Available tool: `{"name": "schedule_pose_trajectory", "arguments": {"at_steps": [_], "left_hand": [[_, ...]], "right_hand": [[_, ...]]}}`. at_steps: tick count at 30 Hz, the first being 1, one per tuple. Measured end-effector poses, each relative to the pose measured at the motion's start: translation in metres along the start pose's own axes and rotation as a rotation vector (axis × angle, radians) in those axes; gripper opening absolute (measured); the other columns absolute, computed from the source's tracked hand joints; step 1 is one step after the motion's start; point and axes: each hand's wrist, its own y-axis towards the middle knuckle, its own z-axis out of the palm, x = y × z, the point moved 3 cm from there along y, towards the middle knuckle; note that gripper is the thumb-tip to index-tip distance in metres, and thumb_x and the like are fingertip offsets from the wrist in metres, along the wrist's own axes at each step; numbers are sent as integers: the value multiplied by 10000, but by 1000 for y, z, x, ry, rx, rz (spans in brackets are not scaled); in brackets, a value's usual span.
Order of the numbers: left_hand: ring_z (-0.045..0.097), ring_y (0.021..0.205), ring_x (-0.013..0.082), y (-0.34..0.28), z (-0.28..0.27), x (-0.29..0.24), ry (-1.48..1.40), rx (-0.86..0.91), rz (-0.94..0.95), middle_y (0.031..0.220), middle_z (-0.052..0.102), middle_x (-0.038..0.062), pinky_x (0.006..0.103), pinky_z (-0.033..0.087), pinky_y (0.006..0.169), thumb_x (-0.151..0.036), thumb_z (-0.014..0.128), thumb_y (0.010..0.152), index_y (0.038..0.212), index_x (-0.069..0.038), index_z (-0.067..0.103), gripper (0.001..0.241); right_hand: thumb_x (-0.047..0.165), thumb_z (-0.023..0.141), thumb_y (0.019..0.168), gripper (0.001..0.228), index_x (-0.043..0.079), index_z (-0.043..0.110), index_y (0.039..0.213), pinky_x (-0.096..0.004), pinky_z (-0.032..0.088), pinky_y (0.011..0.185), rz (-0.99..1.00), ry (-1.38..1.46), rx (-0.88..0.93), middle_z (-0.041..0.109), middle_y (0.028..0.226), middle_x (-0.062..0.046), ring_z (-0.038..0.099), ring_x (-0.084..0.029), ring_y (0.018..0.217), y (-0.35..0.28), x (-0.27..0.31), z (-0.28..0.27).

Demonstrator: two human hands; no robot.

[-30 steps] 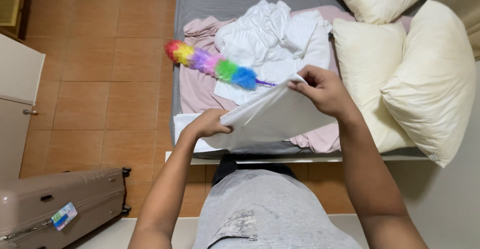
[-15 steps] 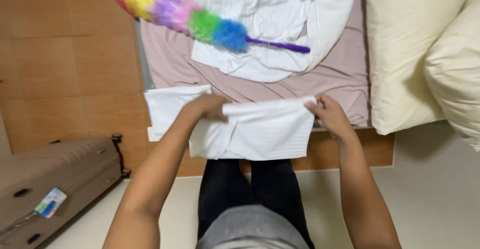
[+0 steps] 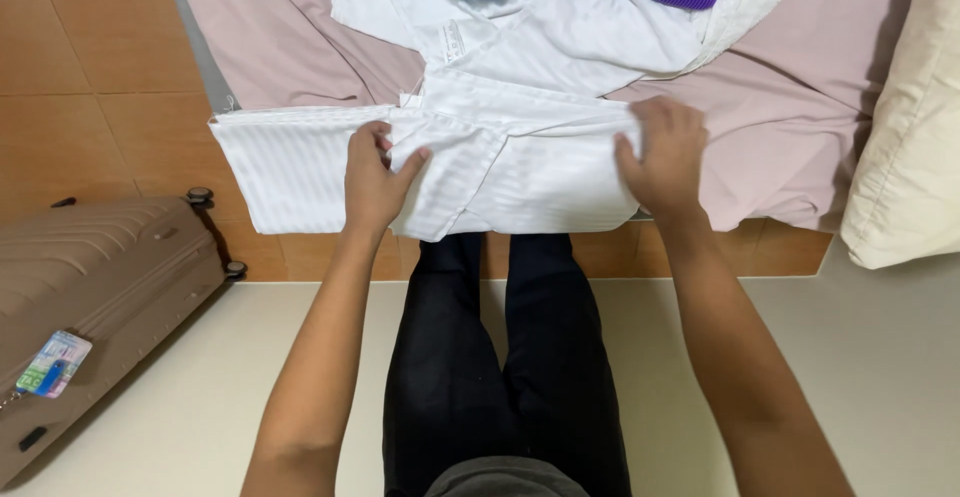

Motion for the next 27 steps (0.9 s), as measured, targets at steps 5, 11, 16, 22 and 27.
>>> {"name": "schedule_pose_trajectory", "arguments": {"at_steps": [5, 11, 16, 22, 27], "left_hand": [[573, 941, 256, 16, 1, -11, 8, 76, -256, 1099, 576, 123, 378, 514, 828, -432, 882, 823, 1277, -60, 569, 666], [471, 1180, 313, 41, 4, -20, 384, 66, 556, 1232, 622, 75, 536, 387, 968, -396, 890, 728, 1137, -177, 730, 490], [543, 1095, 242, 68, -5, -33, 204, 394, 448, 1079, 680, 3, 435, 432, 931, -336, 866, 787, 972, -139, 736, 299], [554, 806, 201, 109, 12, -22, -121, 397, 63, 900, 669, 57, 318, 455, 741, -365, 836, 873, 970, -64, 642, 371], [520, 772, 199, 118, 42, 5, -39, 103, 254, 880, 577, 89, 341, 441, 706, -301, 864, 868, 904, -10, 597, 397]], "right_hand": [[355, 736, 958, 368, 83, 689, 1200, -472, 341, 1007, -146, 55, 390, 646, 1239, -66, 496, -306, 1172, 11, 20, 21], [392, 721, 932, 420, 103, 703, 1235, -449, 335, 969, -76, 100, 587, 687, 1004, -77, 507, -288, 1047, 35, 34, 21], [412, 704, 969, 322, 104, 736, 1056, -435, 353, 1007, -58, 144, 619, 691, 984, -102, 534, -285, 1051, 38, 4, 27], [363, 658, 1007, 299, 95, 731, 1118, -423, 360, 960, 145, 171, 589, 658, 1003, -157, 536, -323, 1010, 54, -17, 22], [300, 652, 1032, 236, 81, 738, 1041, -435, 318, 1023, 131, 138, 469, 692, 983, -107, 550, -297, 1074, 48, -21, 29]]}}
